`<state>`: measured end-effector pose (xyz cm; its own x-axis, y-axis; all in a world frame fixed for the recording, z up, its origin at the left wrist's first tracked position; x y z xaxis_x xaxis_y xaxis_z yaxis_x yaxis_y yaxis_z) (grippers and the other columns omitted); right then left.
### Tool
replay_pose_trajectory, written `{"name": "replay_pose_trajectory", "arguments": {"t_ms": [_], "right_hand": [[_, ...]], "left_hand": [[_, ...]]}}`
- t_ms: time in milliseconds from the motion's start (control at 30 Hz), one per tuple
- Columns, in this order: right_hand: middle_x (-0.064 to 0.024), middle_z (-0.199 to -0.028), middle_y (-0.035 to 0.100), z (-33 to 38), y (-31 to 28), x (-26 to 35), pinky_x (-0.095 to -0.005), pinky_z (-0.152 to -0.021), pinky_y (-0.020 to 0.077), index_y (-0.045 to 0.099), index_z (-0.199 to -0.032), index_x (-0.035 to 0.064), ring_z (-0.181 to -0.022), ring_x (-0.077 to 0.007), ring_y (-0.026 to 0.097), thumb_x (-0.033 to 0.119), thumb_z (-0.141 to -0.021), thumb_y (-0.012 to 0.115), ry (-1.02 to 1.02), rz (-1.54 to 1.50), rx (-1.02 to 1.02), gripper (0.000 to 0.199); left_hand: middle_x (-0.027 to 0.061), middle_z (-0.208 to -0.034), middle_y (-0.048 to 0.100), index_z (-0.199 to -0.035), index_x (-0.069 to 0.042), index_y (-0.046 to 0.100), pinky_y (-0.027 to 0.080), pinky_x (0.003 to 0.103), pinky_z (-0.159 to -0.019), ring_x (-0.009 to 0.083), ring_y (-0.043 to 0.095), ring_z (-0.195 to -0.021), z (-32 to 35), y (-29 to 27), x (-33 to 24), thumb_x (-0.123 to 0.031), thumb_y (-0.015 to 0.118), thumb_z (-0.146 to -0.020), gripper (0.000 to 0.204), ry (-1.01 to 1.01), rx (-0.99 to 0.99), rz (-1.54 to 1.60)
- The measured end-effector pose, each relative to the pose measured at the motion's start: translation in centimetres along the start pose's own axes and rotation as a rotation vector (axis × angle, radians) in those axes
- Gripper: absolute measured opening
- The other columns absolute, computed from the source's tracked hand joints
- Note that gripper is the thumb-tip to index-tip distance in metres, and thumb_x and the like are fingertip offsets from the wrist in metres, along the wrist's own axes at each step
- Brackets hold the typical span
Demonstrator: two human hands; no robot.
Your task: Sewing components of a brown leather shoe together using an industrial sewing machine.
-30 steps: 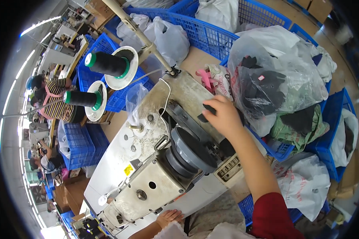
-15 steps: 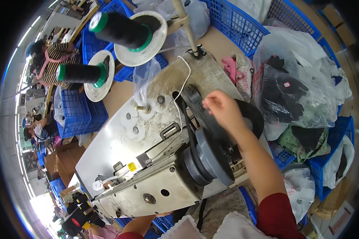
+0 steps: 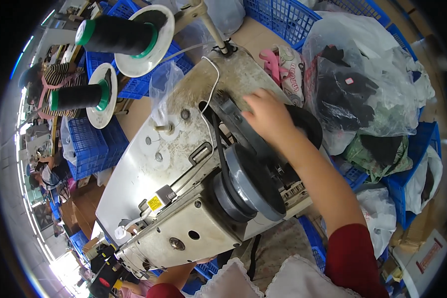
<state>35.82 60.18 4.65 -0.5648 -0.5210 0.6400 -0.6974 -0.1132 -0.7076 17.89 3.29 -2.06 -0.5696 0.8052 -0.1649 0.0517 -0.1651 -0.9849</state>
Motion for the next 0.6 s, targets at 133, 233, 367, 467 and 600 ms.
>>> {"name": "replay_pose_trajectory", "arguments": {"t_ms": [133,233,367,467,600], "right_hand": [[-0.0104,-0.091,0.062,-2.7,3.2,-0.2,-0.0426,-0.081,0.0498,0.066,-0.088,0.0043,-0.095,-0.0320,0.058,0.013,-0.075,0.068,-0.030,0.219,0.122,0.015],[-0.0061,-0.079,0.062,-1.4,2.4,0.3,-0.0364,-0.071,0.0519,0.067,-0.093,0.0042,-0.082,-0.0254,0.062,0.017,-0.083,0.066,-0.079,-0.123,-0.012,0.016],[-0.0028,-0.073,0.063,3.7,-2.0,-0.4,-0.0303,-0.061,0.0485,0.066,-0.097,0.0032,-0.070,-0.0164,0.062,0.020,-0.093,0.062,0.793,-1.069,0.343,0.018],[-0.0016,-0.076,0.065,7.7,-4.3,-2.6,-0.0252,-0.052,0.0443,0.068,-0.102,0.0026,-0.061,-0.0089,0.059,0.024,-0.098,0.057,0.915,-1.226,0.394,0.025],[-0.0036,-0.077,0.066,10.8,-5.6,-2.1,-0.0289,-0.052,0.0440,0.066,-0.111,0.0031,-0.059,-0.0108,0.056,0.020,-0.097,0.056,0.838,-1.101,0.412,0.024]], "left_hand": [[0.0011,-0.136,0.051,-0.122,-0.022,0.063,0.035,0.039,-0.109,0.0252,0.037,-0.136,1.2,2.0,1.6,-0.031,0.070,-0.080,0.043,0.063,0.037,-0.021],[0.0011,-0.137,0.051,-0.123,-0.022,0.062,0.034,0.040,-0.109,0.0252,0.036,-0.136,2.9,2.0,1.2,-0.031,0.070,-0.080,0.045,0.021,0.037,0.004],[0.0013,-0.137,0.050,-0.125,-0.022,0.060,0.032,0.042,-0.111,0.0254,0.035,-0.137,1.8,1.7,1.5,-0.031,0.069,-0.080,0.047,-0.054,-0.008,0.070],[0.0014,-0.137,0.049,-0.127,-0.022,0.058,0.031,0.043,-0.112,0.0255,0.034,-0.138,0.6,1.4,2.5,-0.031,0.069,-0.081,0.048,-0.106,-0.045,0.110],[0.0015,-0.138,0.048,-0.129,-0.022,0.056,0.029,0.044,-0.113,0.0257,0.033,-0.139,0.2,0.3,2.9,-0.031,0.069,-0.081,0.051,-0.214,-0.065,0.152]]}}
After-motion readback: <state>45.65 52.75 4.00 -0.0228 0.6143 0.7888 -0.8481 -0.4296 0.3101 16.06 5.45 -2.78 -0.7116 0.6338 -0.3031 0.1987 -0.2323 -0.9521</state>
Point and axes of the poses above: each hand's wrist, its own z-axis away from the middle knuckle, its own y-axis out of the palm, x = y × z, the point moved 5 cm from there along -z, towards the middle knuckle
